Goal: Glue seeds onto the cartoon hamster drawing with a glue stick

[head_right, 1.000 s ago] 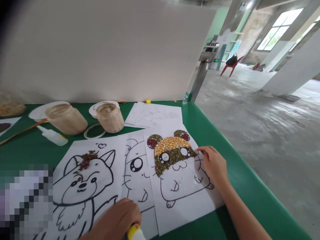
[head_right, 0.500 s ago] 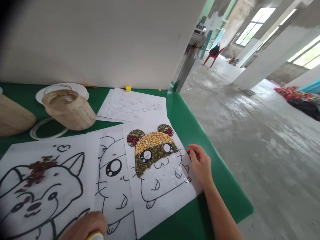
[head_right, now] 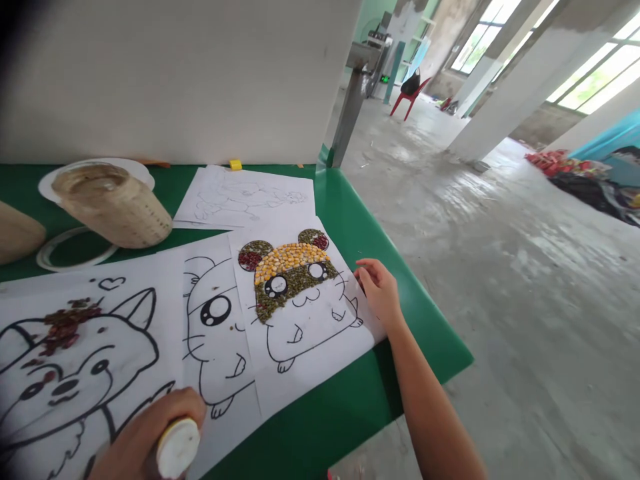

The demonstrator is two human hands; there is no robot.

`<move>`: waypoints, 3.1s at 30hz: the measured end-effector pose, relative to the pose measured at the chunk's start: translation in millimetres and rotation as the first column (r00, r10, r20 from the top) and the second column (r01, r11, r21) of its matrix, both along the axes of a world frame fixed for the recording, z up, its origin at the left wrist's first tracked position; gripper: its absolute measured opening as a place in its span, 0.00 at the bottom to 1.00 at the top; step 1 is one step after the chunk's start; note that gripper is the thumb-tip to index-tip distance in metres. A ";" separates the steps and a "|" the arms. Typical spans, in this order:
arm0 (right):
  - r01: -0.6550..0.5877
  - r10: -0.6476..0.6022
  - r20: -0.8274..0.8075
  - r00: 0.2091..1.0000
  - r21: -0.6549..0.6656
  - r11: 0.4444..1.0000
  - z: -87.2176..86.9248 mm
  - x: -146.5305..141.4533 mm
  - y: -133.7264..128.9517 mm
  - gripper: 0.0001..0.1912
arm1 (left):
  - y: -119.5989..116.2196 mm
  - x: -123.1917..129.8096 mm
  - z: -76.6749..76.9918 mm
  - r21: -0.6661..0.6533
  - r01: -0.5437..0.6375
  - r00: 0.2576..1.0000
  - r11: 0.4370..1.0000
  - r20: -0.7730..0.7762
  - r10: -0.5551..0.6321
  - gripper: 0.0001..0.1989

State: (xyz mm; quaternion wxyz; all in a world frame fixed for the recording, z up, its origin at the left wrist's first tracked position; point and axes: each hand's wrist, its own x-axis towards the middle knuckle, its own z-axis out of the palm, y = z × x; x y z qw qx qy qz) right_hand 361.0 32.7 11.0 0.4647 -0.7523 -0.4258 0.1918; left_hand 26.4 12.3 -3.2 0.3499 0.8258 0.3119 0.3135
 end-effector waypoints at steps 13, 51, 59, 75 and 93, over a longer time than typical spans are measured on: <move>-0.186 0.186 -0.005 0.982 -0.003 0.983 2.0 -1.0 -6.1 0.08 | -8.9 -0.2 12.2 -0.168 -0.126 0.979 0.978 -0.179 0.096 0.05; -0.241 0.136 0.406 0.904 0.218 0.946 31.2 -78.8 15.3 0.06 | -1.6 -3.8 12.5 0.053 0.264 0.921 0.963 -0.312 -0.235 0.10; -0.653 0.668 0.603 0.435 -0.300 0.696 8.8 -171.1 30.9 0.07 | -4.5 -5.0 14.0 -0.067 0.247 0.943 0.967 -0.213 -0.256 0.07; -0.697 0.639 0.496 0.588 -0.090 0.711 5.7 -165.4 23.4 0.05 | 2.3 -0.7 12.8 -0.641 0.134 0.989 0.756 0.138 -0.058 0.03; -0.919 0.908 0.143 0.394 0.049 0.391 48.4 -162.9 -7.9 0.03 | 7.3 0.5 20.2 -0.728 0.102 0.992 0.678 0.123 -0.017 0.02</move>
